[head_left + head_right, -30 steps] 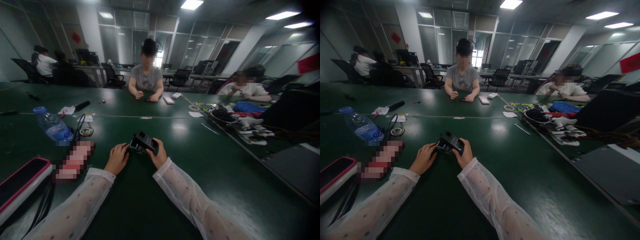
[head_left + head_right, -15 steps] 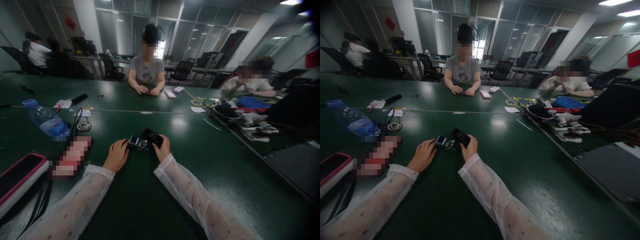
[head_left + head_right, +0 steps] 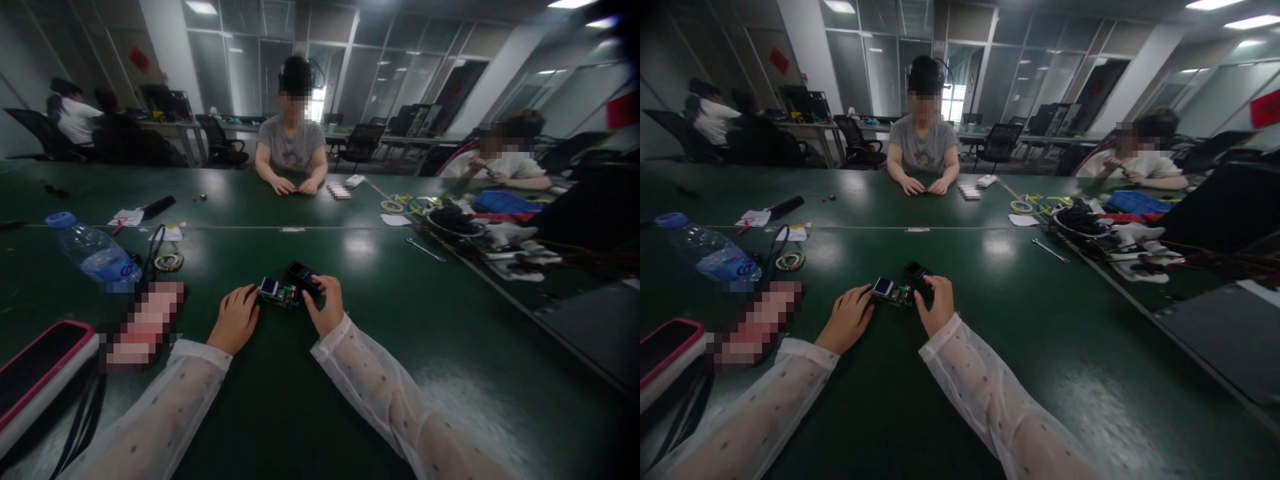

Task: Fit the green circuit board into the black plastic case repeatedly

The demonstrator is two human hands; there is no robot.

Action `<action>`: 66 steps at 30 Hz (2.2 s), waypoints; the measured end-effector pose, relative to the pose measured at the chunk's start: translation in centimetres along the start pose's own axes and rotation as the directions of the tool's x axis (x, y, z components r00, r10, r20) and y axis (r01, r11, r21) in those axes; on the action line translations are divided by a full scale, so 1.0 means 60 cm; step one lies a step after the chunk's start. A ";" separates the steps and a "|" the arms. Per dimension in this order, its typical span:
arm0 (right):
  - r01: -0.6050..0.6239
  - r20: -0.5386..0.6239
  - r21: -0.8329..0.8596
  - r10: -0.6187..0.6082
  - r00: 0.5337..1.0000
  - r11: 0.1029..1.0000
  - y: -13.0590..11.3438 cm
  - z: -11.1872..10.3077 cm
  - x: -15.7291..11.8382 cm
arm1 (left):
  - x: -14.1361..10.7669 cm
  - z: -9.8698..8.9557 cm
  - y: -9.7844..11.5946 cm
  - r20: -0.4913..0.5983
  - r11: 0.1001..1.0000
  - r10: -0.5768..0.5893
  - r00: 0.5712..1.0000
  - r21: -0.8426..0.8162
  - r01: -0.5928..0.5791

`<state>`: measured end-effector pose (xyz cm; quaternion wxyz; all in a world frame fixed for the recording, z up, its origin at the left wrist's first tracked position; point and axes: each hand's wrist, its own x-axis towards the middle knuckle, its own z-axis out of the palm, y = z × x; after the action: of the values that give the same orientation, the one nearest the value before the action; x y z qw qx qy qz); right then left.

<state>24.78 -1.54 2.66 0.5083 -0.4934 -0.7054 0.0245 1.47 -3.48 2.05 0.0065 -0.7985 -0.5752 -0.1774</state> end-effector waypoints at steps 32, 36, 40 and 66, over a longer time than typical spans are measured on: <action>0.000 -0.081 -0.155 -0.012 0.997 0.988 0.010 0.005 0.001 | -0.003 0.002 0.000 -0.020 0.998 -0.029 0.999 -0.054 0.028; -0.125 -0.075 -0.133 0.116 0.990 0.983 0.038 0.015 -0.002 | -0.004 0.005 -0.003 -0.025 0.998 -0.013 1.000 -0.060 0.012; -0.221 -0.002 -0.054 0.221 0.975 0.974 0.060 0.024 -0.011 | -0.004 0.003 -0.003 -0.019 0.998 -0.014 1.000 -0.061 0.013; 0.005 0.167 0.118 -0.025 0.986 0.993 -0.004 0.020 -0.008 | -0.004 -0.002 0.002 -0.040 1.000 0.011 0.999 -0.023 -0.012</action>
<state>23.73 -1.46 1.89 0.4752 -0.4536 -0.7469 0.1033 1.47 -3.77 2.13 0.0100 -0.7981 -0.5683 -0.1999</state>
